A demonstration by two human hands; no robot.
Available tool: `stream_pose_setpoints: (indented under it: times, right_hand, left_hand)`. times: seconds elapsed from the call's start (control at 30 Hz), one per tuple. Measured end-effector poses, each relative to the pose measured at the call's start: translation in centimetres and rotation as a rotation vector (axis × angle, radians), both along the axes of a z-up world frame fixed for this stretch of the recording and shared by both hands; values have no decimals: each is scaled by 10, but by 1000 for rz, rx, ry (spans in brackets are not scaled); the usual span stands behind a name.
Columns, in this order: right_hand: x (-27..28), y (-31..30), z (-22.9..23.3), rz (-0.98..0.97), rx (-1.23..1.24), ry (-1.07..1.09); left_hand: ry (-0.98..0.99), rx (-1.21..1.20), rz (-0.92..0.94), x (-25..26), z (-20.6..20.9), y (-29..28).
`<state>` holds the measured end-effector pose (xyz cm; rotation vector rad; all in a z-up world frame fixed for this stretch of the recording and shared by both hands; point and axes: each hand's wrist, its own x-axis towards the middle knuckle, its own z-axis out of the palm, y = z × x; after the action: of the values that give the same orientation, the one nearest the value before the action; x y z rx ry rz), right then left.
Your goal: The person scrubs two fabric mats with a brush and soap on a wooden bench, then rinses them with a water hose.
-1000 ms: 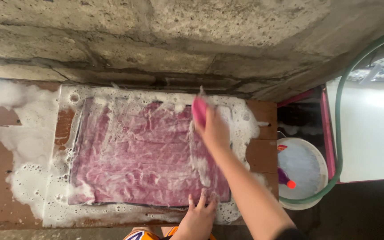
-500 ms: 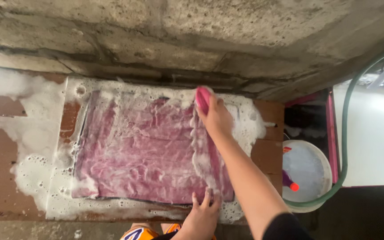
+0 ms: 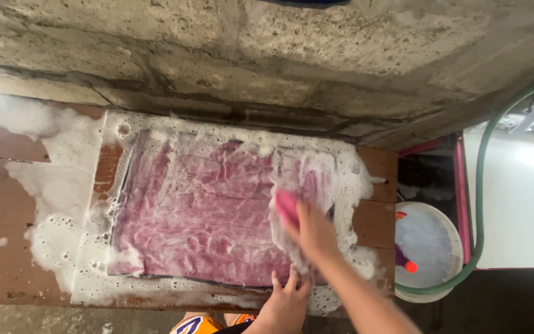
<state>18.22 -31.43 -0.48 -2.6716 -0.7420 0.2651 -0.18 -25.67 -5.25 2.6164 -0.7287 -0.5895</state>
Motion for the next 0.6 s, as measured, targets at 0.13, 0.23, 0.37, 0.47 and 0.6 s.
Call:
stream_pose_setpoints:
  times: [0.13,0.23,0.37,0.47,0.6]
  right_hand:
    - [112,46,-15,-216,6,-154]
    - [124,59,-13,-284,-43,-176]
    - [33,26,-7,-116,100,-17]
    - [-44,-11,11,58,75,95]
    - [-22,3,10,59,-96,91]
  left_hand:
    - [-39,38,-3,0,3,2]
    - [-33,45,10,-3,7,1]
    - [-12,29,1,-1,9,3]
    - [42,55,-47,-1,8,4]
    - [-129,-20,19,-4,2,2]
